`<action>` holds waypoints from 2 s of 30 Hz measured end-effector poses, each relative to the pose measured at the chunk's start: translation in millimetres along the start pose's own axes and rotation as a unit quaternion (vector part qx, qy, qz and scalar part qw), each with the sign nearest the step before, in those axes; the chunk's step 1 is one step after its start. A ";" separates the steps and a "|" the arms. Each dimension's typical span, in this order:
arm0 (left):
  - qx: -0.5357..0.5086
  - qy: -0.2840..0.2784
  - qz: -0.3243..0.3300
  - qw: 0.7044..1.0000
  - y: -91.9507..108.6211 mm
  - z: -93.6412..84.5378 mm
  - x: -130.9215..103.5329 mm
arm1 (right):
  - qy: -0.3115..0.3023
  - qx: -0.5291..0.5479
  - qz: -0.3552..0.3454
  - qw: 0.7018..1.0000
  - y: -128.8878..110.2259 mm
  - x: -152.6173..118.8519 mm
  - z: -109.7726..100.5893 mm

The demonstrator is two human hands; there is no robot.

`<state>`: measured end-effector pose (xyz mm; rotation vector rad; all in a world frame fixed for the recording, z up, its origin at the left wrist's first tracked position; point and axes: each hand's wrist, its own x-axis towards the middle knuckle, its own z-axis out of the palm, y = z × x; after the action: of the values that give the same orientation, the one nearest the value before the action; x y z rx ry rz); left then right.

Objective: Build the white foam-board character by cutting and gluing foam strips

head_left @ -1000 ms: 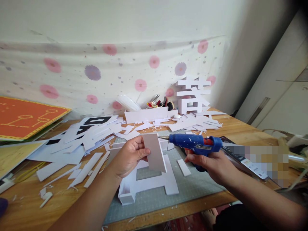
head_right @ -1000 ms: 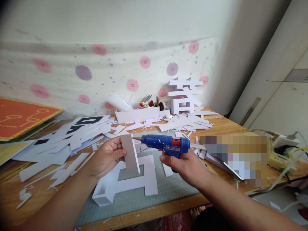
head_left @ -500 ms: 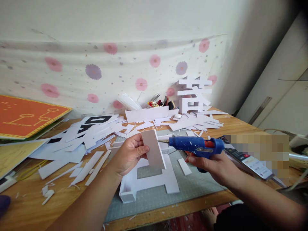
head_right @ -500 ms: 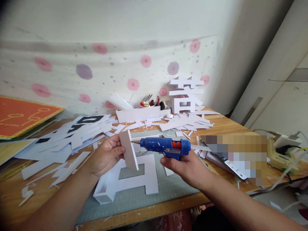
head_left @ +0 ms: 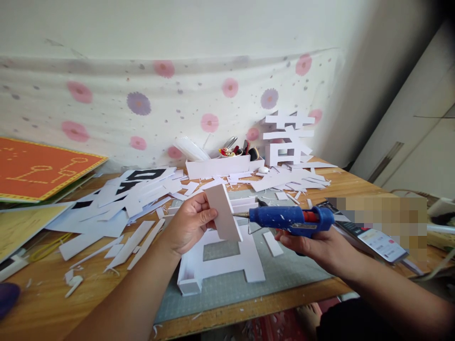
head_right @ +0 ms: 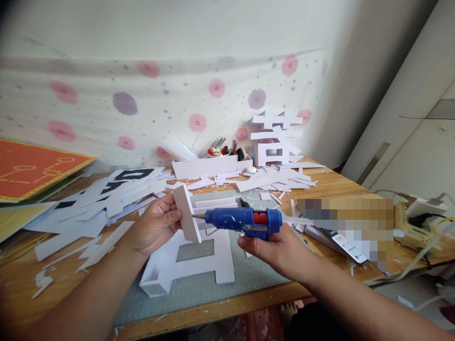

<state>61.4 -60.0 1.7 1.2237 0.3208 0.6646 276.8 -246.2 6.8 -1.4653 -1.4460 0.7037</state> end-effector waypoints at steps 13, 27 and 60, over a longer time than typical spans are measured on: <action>-0.046 -0.009 0.011 0.999 1.7 -1.2 1.8 | 0.006 -0.038 0.005 0.999 1.8 -8.2 -2.0; -0.043 0.005 0.001 0.999 2.9 1.4 0.3 | 0.016 0.033 -0.001 0.999 -11.2 -5.2 -1.6; -0.071 0.034 0.022 0.997 7.1 2.8 1.9 | 0.022 -0.011 -0.010 1.000 9.3 -12.8 -4.1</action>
<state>62.3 -59.6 9.5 1.0767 0.3002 0.7556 282.7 -258.3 -2.5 -1.4726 -1.4369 0.6412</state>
